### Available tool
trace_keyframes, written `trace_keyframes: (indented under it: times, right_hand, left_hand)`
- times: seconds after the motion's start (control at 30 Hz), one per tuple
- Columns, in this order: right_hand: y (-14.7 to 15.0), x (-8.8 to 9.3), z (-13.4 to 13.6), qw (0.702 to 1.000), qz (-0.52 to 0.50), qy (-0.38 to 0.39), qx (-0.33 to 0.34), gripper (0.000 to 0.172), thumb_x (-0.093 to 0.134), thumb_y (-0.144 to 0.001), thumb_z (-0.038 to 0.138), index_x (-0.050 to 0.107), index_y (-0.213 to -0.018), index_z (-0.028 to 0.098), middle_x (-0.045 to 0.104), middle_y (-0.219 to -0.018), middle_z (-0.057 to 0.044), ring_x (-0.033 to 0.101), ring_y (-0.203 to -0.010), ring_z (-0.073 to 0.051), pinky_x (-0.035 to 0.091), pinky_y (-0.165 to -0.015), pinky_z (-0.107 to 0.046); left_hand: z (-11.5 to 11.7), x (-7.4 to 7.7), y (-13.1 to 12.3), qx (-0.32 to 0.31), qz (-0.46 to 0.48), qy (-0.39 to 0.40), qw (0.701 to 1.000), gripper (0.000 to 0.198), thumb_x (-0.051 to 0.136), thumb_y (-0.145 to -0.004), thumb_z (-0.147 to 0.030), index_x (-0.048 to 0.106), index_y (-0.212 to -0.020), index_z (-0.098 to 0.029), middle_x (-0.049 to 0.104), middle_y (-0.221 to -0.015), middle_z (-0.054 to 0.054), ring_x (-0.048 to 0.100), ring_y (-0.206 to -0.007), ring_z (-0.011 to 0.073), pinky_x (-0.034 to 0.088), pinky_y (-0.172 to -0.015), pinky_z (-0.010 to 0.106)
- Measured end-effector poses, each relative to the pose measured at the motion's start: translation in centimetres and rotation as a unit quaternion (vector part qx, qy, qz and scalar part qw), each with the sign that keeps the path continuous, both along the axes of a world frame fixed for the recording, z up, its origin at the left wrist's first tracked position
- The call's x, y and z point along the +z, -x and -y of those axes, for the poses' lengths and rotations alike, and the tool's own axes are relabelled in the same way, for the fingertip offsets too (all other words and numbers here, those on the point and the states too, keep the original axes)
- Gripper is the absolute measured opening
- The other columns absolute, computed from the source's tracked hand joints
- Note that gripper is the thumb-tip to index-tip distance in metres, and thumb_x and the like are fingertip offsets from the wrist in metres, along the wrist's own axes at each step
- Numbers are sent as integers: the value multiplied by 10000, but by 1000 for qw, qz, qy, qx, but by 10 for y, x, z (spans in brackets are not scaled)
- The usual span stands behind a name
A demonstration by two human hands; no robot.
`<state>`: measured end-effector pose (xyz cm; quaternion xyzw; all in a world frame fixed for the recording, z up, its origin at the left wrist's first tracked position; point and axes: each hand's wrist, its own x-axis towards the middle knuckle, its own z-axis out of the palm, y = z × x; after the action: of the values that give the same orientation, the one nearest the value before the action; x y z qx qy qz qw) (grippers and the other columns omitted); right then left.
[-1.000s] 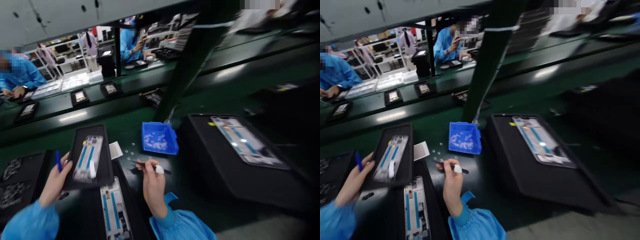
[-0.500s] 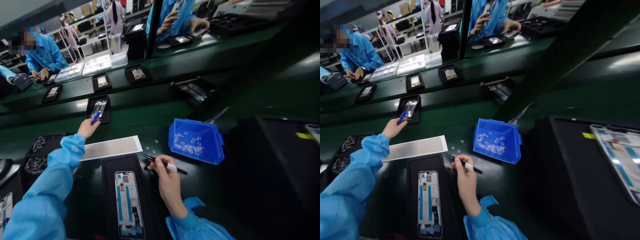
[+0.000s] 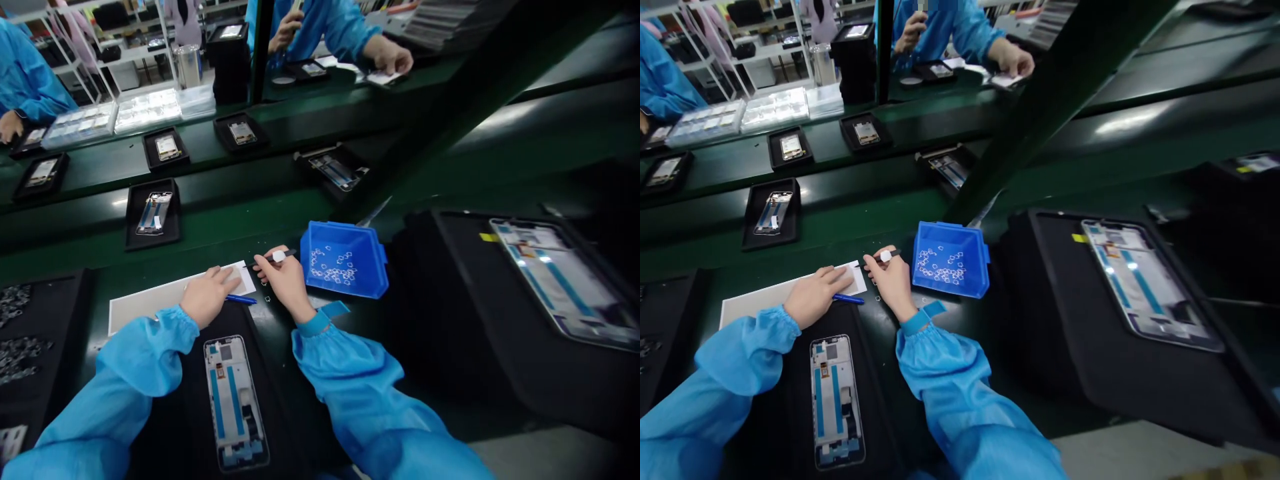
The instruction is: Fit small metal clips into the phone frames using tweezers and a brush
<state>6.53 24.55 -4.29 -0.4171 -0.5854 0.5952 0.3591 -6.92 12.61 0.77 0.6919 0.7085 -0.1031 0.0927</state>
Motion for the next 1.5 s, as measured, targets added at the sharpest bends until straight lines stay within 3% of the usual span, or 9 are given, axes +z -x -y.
trace_keyframes:
  times: [0.4,0.7,0.83,1.03,1.13,1.2,1.27,1.37,1.5]
  right_hand:
    - [6,-3,-3,997,54,-46,23,209,712,-791,328,547,-712,226,704,-609,-8,686,-583,-213,479,-543,-278]
    - [7,-3,-3,998,50,-43,21,205,723,-775,315,555,-695,227,701,-608,-18,713,-628,-243,491,-562,-294]
    - [9,-3,-3,999,20,-30,10,277,749,-741,414,551,-699,225,670,-586,-13,718,-647,-250,500,-554,-295]
    - [-12,25,18,996,-67,-31,-47,414,731,-736,574,500,-763,231,627,-612,15,711,-663,-218,497,-539,-274]
    - [-39,37,49,993,-99,-5,-57,398,760,-747,538,510,-740,228,536,-498,59,687,-581,-204,488,-515,-265]
    - [-56,37,73,996,-82,32,-33,398,770,-746,535,521,-729,225,515,-469,70,668,-530,-194,501,-522,-273]
    - [-66,32,95,997,-51,60,2,398,771,-748,537,534,-714,219,540,-496,60,662,-516,-190,511,-530,-282]
    - [-67,21,114,997,-19,63,30,381,756,-762,530,556,-689,214,599,-597,28,673,-550,-197,516,-543,-295]
    - [-57,8,120,998,22,45,37,349,746,-767,518,568,-707,225,592,-589,25,654,-555,-209,486,-532,-302]
  left_hand:
    - [-1,-4,1,1,6,4,1000,505,460,-953,-127,494,-1421,-313,461,-1530,45,439,-1387,268,536,-1004,408]
    - [0,-3,1,-5,8,7,1000,504,459,-951,-124,492,-1422,-301,454,-1535,50,435,-1391,283,540,-1000,419]
    - [-1,-3,1,-3,15,5,1000,498,462,-951,-123,504,-1411,-307,453,-1536,50,444,-1383,285,541,-994,430]
    - [-2,0,3,14,33,18,999,513,450,-948,-121,502,-1410,-336,440,-1546,16,424,-1389,268,529,-1000,421]
    - [6,9,9,77,56,-40,995,517,504,-910,-123,540,-1375,-346,408,-1564,8,425,-1385,269,530,-978,407]
    - [17,17,11,145,80,-109,980,440,515,-918,-184,584,-1335,-307,505,-1483,36,506,-1307,267,527,-950,383]
    - [31,23,9,197,139,-119,963,328,517,-933,-299,666,-1221,-254,668,-1255,53,634,-1110,249,526,-889,340]
    - [48,24,0,217,248,-31,944,310,519,-907,-422,733,-988,-213,744,-922,34,688,-738,192,515,-725,285]
    - [58,12,-10,221,328,53,917,279,507,-880,-395,708,-893,-202,726,-781,-1,622,-499,134,486,-606,260]
